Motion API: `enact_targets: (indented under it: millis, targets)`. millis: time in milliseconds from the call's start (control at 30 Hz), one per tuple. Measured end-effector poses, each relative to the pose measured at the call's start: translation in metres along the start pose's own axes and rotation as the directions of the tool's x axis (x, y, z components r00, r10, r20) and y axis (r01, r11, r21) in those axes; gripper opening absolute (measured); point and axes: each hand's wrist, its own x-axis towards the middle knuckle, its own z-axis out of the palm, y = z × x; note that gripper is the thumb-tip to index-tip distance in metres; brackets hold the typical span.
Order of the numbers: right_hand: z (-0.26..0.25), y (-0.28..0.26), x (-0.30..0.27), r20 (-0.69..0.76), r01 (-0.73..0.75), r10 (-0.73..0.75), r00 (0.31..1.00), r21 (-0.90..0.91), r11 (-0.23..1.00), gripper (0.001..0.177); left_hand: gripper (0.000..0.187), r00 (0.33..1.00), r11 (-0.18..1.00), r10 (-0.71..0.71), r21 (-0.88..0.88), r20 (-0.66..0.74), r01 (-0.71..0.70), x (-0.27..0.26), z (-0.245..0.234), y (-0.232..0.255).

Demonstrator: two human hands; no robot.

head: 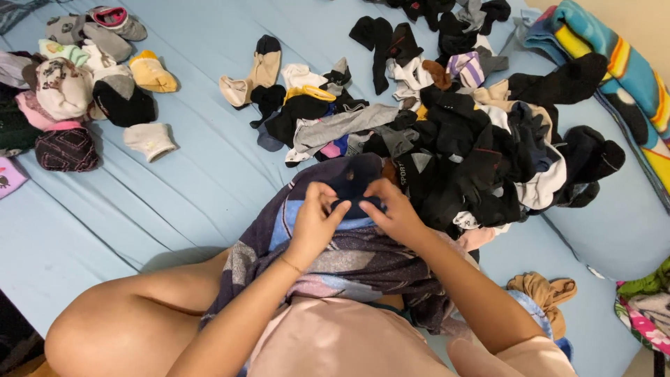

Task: The person sits on a bed and folds a large pile of socks one by one, placing each folded pair into a growing stack on the left side of the bed. The socks vary in color and pattern, and the person handles them by hand without tools.

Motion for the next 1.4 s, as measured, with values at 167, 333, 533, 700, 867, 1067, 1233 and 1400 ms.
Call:
enact_targets:
  millis: [167, 333, 533, 700, 867, 1067, 1233, 1400]
  targets:
    - [0.000, -0.019, 0.027, 0.010, -0.444, 0.451, 0.892, 0.204, 0.873, 0.011, 0.022, 0.954, 0.812, -0.237, -0.577, -0.186, 0.089, -0.040, 0.006, 0.030]
    - [0.001, -0.009, 0.036, 0.089, -0.562, 0.590, 0.802, 0.444, 0.698, 0.006, 0.049, 0.930, 0.510, -0.361, -0.823, 0.061, 0.252, -0.043, 0.025, 0.033]
    - [-0.005, -0.081, 0.026, 0.133, -0.595, 0.728, 0.673, 0.682, 0.426, 0.014, 0.041, 0.963, 0.554, -0.268, -0.821, -0.018, 0.138, -0.034, 0.035, 0.024]
    - [0.009, -0.069, 0.001, 0.005, -0.449, 0.542, 0.840, 0.569, 0.689, 0.028, 0.026, 0.986, 0.555, -0.162, -0.823, 0.031, 0.117, -0.008, 0.055, -0.070]
    - [-0.011, -0.101, 0.004, -0.225, 0.051, -0.012, 0.974, 0.166, 0.985, 0.028, 0.012, 0.991, 0.536, -0.135, -0.842, -0.007, 0.067, -0.009, 0.013, -0.030]
    - [0.010, -0.090, 0.013, -0.155, -0.006, 0.069, 0.985, 0.376, 0.927, 0.042, 0.009, 0.993, 0.321, -0.070, -0.941, 0.093, 0.110, -0.029, -0.048, 0.061]
    - [0.051, -0.066, 0.025, -0.082, 0.100, -0.064, 0.995, 0.582, 0.807, 0.036, 0.007, 0.992, 0.334, -0.113, -0.943, -0.050, -0.009, -0.027, -0.051, -0.002]
    - [0.041, -0.097, 0.041, -0.163, 0.293, -0.250, 0.954, 0.349, 0.890, 0.013, 0.018, 0.969, 0.459, -0.142, -0.881, -0.202, -0.117, -0.014, -0.050, -0.028]
